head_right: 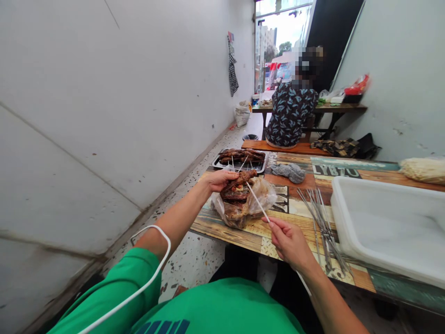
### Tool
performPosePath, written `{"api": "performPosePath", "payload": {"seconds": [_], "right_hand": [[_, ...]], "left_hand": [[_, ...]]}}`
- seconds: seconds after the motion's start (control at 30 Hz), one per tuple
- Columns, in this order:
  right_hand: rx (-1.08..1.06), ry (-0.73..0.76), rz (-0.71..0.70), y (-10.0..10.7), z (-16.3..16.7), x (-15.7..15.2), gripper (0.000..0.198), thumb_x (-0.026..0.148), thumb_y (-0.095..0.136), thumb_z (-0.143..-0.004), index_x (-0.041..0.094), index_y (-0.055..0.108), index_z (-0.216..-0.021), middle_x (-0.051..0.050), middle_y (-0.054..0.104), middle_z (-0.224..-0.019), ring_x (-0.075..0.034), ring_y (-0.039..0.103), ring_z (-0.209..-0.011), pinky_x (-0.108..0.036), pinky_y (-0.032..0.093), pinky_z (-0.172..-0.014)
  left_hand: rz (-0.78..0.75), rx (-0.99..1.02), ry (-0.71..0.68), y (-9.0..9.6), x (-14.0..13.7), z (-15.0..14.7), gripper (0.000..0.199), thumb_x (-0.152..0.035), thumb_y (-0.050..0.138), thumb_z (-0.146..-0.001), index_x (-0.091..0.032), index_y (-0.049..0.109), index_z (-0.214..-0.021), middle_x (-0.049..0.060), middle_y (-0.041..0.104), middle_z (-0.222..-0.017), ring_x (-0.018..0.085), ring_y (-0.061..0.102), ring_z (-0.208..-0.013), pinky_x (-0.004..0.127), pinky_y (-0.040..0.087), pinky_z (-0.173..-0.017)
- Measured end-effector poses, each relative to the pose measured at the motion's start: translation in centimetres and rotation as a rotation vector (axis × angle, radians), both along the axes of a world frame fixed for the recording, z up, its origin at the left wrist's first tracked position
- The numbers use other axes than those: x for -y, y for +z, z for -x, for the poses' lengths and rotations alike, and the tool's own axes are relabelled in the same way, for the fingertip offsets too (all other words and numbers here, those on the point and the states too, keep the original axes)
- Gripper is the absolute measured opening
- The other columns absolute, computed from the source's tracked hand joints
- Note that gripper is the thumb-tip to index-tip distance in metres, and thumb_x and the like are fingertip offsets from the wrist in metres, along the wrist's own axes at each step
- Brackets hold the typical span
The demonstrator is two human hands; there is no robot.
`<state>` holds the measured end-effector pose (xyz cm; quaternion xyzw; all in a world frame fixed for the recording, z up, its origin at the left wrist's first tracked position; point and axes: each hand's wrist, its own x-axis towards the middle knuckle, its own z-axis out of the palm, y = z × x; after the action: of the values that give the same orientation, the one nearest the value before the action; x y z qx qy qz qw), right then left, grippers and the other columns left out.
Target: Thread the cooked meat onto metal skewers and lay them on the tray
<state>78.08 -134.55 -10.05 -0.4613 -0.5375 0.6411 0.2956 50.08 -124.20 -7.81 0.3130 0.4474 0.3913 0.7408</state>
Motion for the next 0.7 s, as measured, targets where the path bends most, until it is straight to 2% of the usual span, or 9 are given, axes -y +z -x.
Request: {"api": "performPosePath", "payload": {"seconds": [0.13,0.2,0.3,0.47,0.7], "right_hand": [[0.023,0.013,-0.019,0.1,-0.4,0.1,0.076,0.059,0.064,-0.074,0.005,0.057,-0.127,0.013,0.032,-0.045,-0.002,0.021,-0.032,-0.016,0.019,-0.029],[0.020,0.016,-0.021,0.4,-0.5,0.2,0.075,0.059,0.064,-0.075,0.006,0.058,-0.127,0.013,0.031,-0.046,-0.002,0.021,-0.032,-0.017,0.019,-0.030],[0.019,0.027,-0.039,0.5,-0.7,0.4,0.072,0.059,0.063,-0.076,0.006,0.059,-0.126,0.012,0.030,-0.045,-0.003,0.023,-0.033,-0.017,0.020,-0.031],[0.052,0.032,-0.064,0.2,-0.8,0.3,0.073,0.059,0.062,-0.077,0.006,0.058,-0.127,0.012,0.031,-0.047,-0.003,0.024,-0.033,-0.017,0.020,-0.031],[0.035,0.029,-0.056,0.0,-0.6,0.1,0.074,0.059,0.063,-0.076,0.005,0.058,-0.127,0.012,0.032,-0.046,-0.003,0.023,-0.033,-0.017,0.020,-0.031]], "left_hand": [[0.018,0.013,-0.032,-0.1,-0.2,0.1,0.028,-0.009,0.049,-0.088,-0.007,0.063,-0.112,0.009,0.071,-0.074,0.017,0.067,-0.060,0.028,0.052,-0.062],[0.029,0.020,-0.018,-0.2,-0.4,0.1,0.029,-0.009,0.048,-0.088,-0.007,0.062,-0.114,0.010,0.072,-0.076,0.016,0.066,-0.060,0.026,0.051,-0.061],[0.029,0.054,-0.010,-0.5,-0.7,0.3,0.026,-0.008,0.051,-0.087,-0.007,0.064,-0.109,0.012,0.072,-0.078,0.016,0.066,-0.061,0.023,0.048,-0.054],[0.013,0.103,-0.086,-0.9,-1.1,0.7,0.013,-0.009,0.062,-0.082,-0.008,0.066,-0.094,0.012,0.071,-0.080,0.017,0.067,-0.065,0.023,0.048,-0.055],[0.032,0.064,-0.095,-0.5,-0.8,0.4,0.012,-0.010,0.060,-0.083,-0.007,0.067,-0.092,0.011,0.070,-0.077,0.017,0.066,-0.066,0.026,0.051,-0.061]]}}
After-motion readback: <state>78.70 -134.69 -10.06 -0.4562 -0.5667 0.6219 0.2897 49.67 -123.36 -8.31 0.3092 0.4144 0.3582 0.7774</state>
